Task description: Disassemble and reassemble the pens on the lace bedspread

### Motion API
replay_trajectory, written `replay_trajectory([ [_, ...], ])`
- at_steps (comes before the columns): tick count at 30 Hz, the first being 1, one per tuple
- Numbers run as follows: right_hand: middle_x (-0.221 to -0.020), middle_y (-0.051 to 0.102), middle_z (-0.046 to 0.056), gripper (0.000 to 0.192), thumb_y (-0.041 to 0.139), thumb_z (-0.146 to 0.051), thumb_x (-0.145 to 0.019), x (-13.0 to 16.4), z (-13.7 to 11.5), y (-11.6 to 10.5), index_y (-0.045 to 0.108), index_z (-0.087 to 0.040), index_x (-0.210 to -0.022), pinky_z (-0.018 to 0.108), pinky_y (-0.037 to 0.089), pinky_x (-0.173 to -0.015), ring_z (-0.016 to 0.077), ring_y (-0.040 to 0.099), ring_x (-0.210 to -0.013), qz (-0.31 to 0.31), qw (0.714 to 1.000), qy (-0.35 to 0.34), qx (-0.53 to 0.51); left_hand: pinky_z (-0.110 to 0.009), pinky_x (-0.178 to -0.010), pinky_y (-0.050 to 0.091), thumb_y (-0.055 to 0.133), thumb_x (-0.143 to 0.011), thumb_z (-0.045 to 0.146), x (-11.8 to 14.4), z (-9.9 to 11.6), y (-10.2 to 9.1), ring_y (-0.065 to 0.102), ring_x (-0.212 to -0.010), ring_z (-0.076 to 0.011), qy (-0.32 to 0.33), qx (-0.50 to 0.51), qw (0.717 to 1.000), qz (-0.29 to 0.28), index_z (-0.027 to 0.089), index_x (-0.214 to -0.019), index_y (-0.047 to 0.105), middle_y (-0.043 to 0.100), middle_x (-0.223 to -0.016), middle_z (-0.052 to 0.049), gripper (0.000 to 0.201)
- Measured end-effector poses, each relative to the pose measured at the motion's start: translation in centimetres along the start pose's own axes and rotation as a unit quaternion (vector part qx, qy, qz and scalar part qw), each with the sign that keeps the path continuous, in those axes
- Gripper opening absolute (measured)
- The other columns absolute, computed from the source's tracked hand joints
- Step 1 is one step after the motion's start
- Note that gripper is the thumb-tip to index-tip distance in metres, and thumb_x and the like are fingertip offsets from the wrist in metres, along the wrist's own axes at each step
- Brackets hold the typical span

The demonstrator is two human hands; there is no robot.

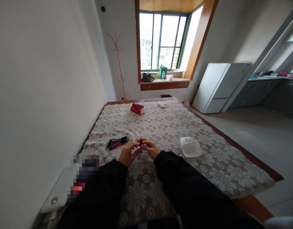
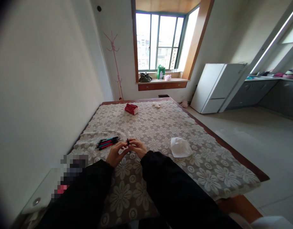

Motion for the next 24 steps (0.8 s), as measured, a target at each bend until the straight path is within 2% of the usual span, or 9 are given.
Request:
replay_trajectory([
  [4,-0.112,0.063,0.005,0.025,0.075,-0.045,-0.072,0.0,0.5,0.0,0.076,-0.024,-0.087,0.04,0.043,-0.096,0.0252,0.055,-0.109,0.004,1.0,0.015,-0.019,-0.03,-0.076,0.049,0.055,-0.088,0.034,0.2,0.2,0.0,0.059,-0.083,-0.0165,0.0,-0.014,1.0,-0.01,0.021,-0.104,0.063,0.065,-0.094,-0.005,0.022],
  [10,-0.119,0.062,0.007,0.025,0.074,-0.043,-0.072,-0.1,0.1,-0.3,0.076,-0.022,-0.084,0.036,0.049,-0.082,0.023,0.059,-0.099,0.065,0.992,0.03,-0.106,-0.029,-0.078,0.046,0.052,-0.09,0.032,0.2,1.4,-0.5,0.059,-0.085,-0.017,0.007,-0.054,0.998,-0.026,0.02,-0.098,0.064,0.064,-0.087,-0.005,0.019],
  [16,-0.118,0.064,0.006,0.022,0.076,-0.039,-0.07,-0.2,-0.4,-0.9,0.075,-0.024,-0.086,0.033,0.05,-0.078,0.0219,0.06,-0.098,0.103,0.98,0.032,-0.169,-0.029,-0.08,0.046,0.049,-0.091,0.03,0.2,1.1,-0.4,0.058,-0.086,-0.0172,-0.004,-0.076,0.997,-0.02,0.021,-0.102,0.063,0.065,-0.088,-0.005,0.02],
  [24,-0.101,0.069,0.005,0.024,0.076,-0.041,-0.069,-0.6,-0.5,-2.0,0.074,-0.022,-0.085,0.029,0.05,-0.071,0.0184,0.063,-0.088,0.164,0.97,0.037,-0.177,-0.027,-0.078,0.047,0.052,-0.089,0.029,0.2,0.8,-0.4,0.061,-0.085,-0.0163,-0.015,-0.093,0.996,-0.001,0.024,-0.101,0.064,0.065,-0.089,-0.003,0.017],
])
Point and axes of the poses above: each hand's wrist, its own x-axis away from the middle knuckle, its own y-axis out of the palm, z = x × y, the point moved 1 cm from there along -x, towards the middle knuckle
